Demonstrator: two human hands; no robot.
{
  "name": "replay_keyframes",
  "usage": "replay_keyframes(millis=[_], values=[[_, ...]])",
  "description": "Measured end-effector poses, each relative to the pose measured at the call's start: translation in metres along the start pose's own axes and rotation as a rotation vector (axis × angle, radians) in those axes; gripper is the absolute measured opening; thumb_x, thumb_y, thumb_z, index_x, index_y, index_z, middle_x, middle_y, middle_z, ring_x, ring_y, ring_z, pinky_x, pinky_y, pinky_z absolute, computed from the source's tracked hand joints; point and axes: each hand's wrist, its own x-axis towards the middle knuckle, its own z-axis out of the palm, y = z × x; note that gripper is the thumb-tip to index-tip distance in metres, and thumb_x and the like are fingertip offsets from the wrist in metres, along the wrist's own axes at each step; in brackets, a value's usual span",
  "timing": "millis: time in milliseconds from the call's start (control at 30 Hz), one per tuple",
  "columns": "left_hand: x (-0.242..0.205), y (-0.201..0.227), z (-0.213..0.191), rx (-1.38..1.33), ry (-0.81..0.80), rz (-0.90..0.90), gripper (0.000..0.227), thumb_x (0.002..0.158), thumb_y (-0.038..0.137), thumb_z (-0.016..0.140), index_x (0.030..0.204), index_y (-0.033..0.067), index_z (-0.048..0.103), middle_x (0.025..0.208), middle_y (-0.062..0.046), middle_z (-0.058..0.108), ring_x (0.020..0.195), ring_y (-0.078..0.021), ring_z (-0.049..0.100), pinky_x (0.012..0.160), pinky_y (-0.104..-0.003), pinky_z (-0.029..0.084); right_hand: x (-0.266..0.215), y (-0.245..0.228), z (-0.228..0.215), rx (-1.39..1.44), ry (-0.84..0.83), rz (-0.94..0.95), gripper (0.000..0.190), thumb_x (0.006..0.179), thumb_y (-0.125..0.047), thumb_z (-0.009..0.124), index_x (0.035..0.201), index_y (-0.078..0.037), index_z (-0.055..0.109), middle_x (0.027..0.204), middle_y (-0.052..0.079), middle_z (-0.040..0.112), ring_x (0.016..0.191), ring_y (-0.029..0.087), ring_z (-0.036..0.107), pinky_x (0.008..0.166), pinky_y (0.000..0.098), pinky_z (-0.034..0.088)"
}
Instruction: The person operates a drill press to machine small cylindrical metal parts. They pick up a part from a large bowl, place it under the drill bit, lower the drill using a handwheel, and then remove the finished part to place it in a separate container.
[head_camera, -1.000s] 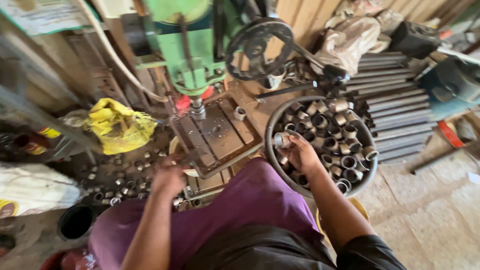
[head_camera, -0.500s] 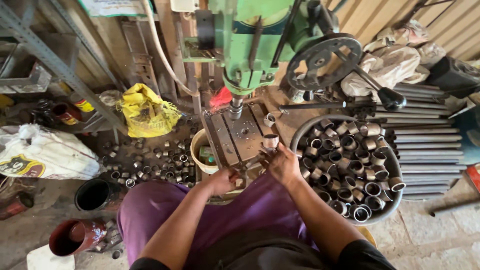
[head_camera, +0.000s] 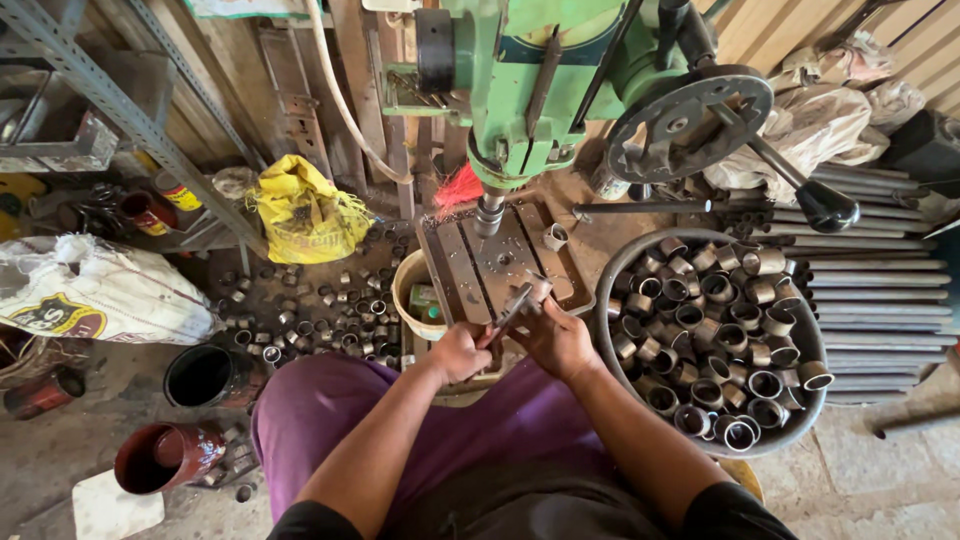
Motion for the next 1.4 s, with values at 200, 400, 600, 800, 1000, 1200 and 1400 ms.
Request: replay_keyframes(millis=[200, 400, 600, 800, 1000, 1200, 1400], values=[[-0.007, 0.029, -0.039, 0.361, 0.025, -0.337, 0.050, 0.096, 0.010, 0.058, 0.141, 0.0104, 0.037, 0.112, -0.006, 0.064, 0.079, -0.0189, 0.064, 0.068, -0.029, 0.059, -0.016, -0.032, 0.007, -0.578, 0.412, -0.127, 0.049, 0.100, -0.032, 0.051, 0.146, -0.014, 0.050, 0.140, 0.007, 0.065, 0.130, 0.024, 0.058, 0.113, 0.0451, 0.038], [-0.006, 0.019, -0.070, 0.883, 0.259, -0.259, 0.030, 0.105, 0.039, 0.053, 0.122, 0.0156, 0.059, 0.116, -0.005, 0.066, 0.104, -0.0234, 0.064, 0.093, -0.044, 0.052, -0.070, -0.098, 0.036, -0.914, 0.134, -0.621, 0.026, 0.097, -0.007, 0.067, 0.122, 0.001, 0.066, 0.111, 0.014, 0.075, 0.103, 0.020, 0.073, 0.090, 0.0300, 0.060], [0.027, -0.011, -0.076, 0.923, 0.426, -0.188, 0.039, 0.097, 0.051, 0.057, 0.125, 0.0237, 0.063, 0.122, -0.002, 0.066, 0.114, -0.0266, 0.064, 0.104, -0.050, 0.045, -0.151, -0.213, 0.095, -1.525, 0.071, -1.313, 0.015, 0.092, -0.004, 0.070, 0.106, -0.002, 0.073, 0.094, 0.012, 0.078, 0.045, 0.000, 0.046, 0.039, 0.0201, 0.031], [0.032, -0.003, -0.082, 0.878, 0.400, -0.196, 0.036, 0.096, 0.051, 0.059, 0.121, 0.0256, 0.068, 0.121, 0.000, 0.067, 0.115, -0.0242, 0.063, 0.104, -0.048, 0.045, -0.134, -0.298, 0.151, -1.866, 0.543, -1.070, 0.019, 0.111, -0.007, 0.062, 0.129, 0.000, 0.064, 0.108, 0.012, 0.068, 0.087, 0.016, 0.063, 0.076, 0.0275, 0.051], [0.032, 0.001, -0.085, 0.813, 0.381, -0.229, 0.034, 0.095, 0.050, 0.061, 0.118, 0.0266, 0.068, 0.120, 0.001, 0.066, 0.116, -0.0227, 0.062, 0.105, -0.047, 0.043, -0.102, -0.280, 0.127, -1.749, 0.610, -0.388, 0.018, 0.106, -0.017, 0.065, 0.117, -0.004, 0.072, 0.075, 0.005, 0.068, 0.061, 0.012, 0.053, 0.054, 0.0277, 0.042], [0.035, -0.007, -0.084, 0.818, 0.356, -0.234, 0.035, 0.096, 0.049, 0.060, 0.121, 0.0269, 0.066, 0.124, 0.000, 0.065, 0.119, -0.0232, 0.060, 0.103, -0.047, 0.044, -0.099, -0.271, 0.106, -1.577, 0.474, -0.474, 0.020, 0.108, -0.013, 0.062, 0.100, 0.003, 0.068, 0.071, 0.001, 0.064, 0.059, 0.008, 0.053, 0.051, 0.0267, 0.041], [0.040, -0.011, -0.084, 0.799, 0.303, -0.310, 0.038, 0.099, 0.050, 0.056, 0.130, 0.0302, 0.063, 0.127, 0.002, 0.065, 0.122, -0.0199, 0.060, 0.108, -0.046, 0.043, -0.106, -0.275, 0.133, -1.639, 0.562, -0.414, 0.018, 0.107, -0.015, 0.062, 0.103, 0.001, 0.071, 0.064, 0.004, 0.060, 0.053, 0.010, 0.051, 0.048, 0.0284, 0.040]])
